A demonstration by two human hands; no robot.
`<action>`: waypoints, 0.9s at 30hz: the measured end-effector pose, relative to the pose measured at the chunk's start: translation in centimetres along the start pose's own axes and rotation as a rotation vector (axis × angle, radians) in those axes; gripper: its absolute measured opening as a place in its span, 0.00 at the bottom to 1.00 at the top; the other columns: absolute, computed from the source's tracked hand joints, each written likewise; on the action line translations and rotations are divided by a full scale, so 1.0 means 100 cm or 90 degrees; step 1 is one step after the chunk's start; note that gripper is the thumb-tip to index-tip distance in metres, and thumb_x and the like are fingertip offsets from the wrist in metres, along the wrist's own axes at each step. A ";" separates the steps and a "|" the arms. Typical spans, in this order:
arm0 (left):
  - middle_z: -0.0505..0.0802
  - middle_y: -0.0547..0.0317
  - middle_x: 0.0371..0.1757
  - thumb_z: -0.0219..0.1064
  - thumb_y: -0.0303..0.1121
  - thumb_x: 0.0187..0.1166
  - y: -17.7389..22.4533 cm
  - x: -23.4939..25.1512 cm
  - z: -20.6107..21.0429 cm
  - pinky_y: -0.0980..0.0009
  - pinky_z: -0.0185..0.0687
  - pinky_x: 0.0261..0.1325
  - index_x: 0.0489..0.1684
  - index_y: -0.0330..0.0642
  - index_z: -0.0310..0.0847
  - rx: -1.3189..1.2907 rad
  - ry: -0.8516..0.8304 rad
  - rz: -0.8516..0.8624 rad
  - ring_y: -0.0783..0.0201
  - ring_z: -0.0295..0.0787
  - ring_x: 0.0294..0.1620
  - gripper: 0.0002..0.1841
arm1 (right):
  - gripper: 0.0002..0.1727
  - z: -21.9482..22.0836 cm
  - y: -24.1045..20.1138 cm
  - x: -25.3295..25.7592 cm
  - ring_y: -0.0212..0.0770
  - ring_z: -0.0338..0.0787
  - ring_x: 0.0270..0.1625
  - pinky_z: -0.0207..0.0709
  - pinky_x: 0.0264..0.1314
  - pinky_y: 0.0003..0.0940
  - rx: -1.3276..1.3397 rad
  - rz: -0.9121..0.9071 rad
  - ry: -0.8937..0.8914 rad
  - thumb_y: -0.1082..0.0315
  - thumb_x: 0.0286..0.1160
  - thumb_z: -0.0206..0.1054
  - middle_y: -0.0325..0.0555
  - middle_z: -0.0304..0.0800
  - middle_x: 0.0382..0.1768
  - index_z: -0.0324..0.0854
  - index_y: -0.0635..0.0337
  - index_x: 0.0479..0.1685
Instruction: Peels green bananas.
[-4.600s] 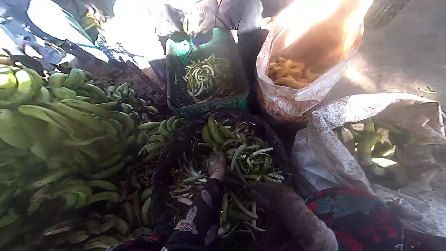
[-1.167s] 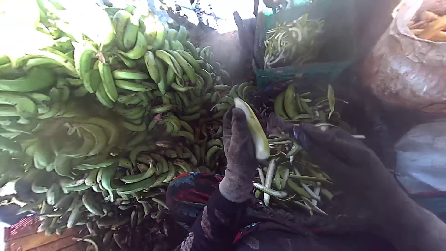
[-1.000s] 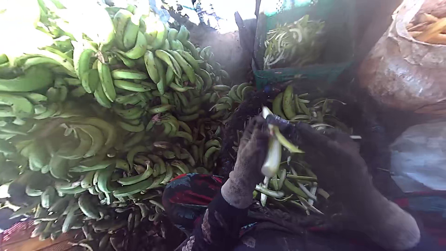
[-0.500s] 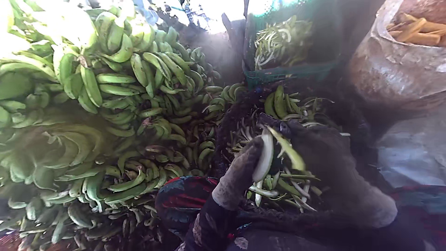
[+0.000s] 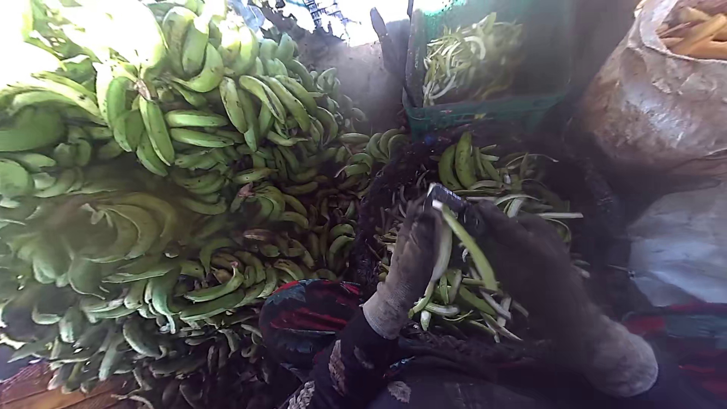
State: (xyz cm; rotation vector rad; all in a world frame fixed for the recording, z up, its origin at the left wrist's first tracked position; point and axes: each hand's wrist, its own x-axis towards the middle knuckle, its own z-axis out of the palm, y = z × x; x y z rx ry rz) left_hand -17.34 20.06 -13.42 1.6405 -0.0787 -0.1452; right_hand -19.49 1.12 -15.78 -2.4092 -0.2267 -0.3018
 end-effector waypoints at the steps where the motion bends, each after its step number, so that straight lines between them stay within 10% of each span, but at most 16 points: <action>1: 0.89 0.62 0.44 0.40 0.64 0.85 -0.004 -0.006 -0.001 0.75 0.84 0.48 0.70 0.34 0.74 0.011 -0.027 -0.042 0.78 0.85 0.41 0.39 | 0.25 -0.009 0.004 0.005 0.68 0.90 0.53 0.79 0.54 0.70 -0.017 0.068 -0.109 0.55 0.85 0.60 0.64 0.90 0.51 0.80 0.46 0.79; 4: 0.90 0.59 0.40 0.47 0.54 0.88 -0.005 -0.019 -0.006 0.73 0.87 0.45 0.70 0.33 0.73 -0.082 -0.014 -0.128 0.73 0.87 0.37 0.31 | 0.26 -0.024 0.005 0.011 0.67 0.88 0.63 0.75 0.64 0.71 -0.024 0.269 -0.371 0.49 0.90 0.56 0.66 0.89 0.58 0.80 0.56 0.73; 14: 0.85 0.60 0.28 0.38 0.52 0.94 0.035 0.008 -0.003 0.73 0.82 0.27 0.47 0.46 0.78 -0.278 0.235 -0.288 0.70 0.83 0.25 0.25 | 0.20 -0.004 -0.016 -0.026 0.59 0.87 0.55 0.74 0.58 0.63 0.050 -0.101 0.085 0.56 0.79 0.68 0.56 0.90 0.51 0.87 0.36 0.69; 18: 0.87 0.57 0.38 0.41 0.40 0.93 0.016 -0.006 -0.001 0.73 0.83 0.41 0.68 0.34 0.74 0.021 0.016 -0.035 0.72 0.83 0.35 0.22 | 0.23 -0.003 -0.004 -0.008 0.61 0.89 0.47 0.78 0.50 0.65 0.035 -0.029 0.040 0.53 0.83 0.61 0.60 0.90 0.47 0.84 0.44 0.74; 23: 0.88 0.60 0.28 0.47 0.52 0.88 0.013 -0.016 -0.013 0.74 0.86 0.29 0.49 0.42 0.79 -0.376 -0.045 -0.205 0.70 0.85 0.25 0.23 | 0.28 -0.017 0.019 -0.011 0.63 0.90 0.60 0.79 0.61 0.70 -0.013 0.167 -0.256 0.44 0.90 0.48 0.58 0.92 0.57 0.82 0.44 0.76; 27: 0.87 0.61 0.29 0.36 0.50 0.94 0.011 -0.013 -0.025 0.73 0.87 0.35 0.47 0.46 0.81 -0.437 0.095 -0.219 0.70 0.85 0.28 0.26 | 0.24 -0.012 0.012 -0.032 0.50 0.89 0.53 0.79 0.57 0.58 0.120 -0.046 -0.071 0.47 0.85 0.58 0.51 0.91 0.52 0.84 0.37 0.75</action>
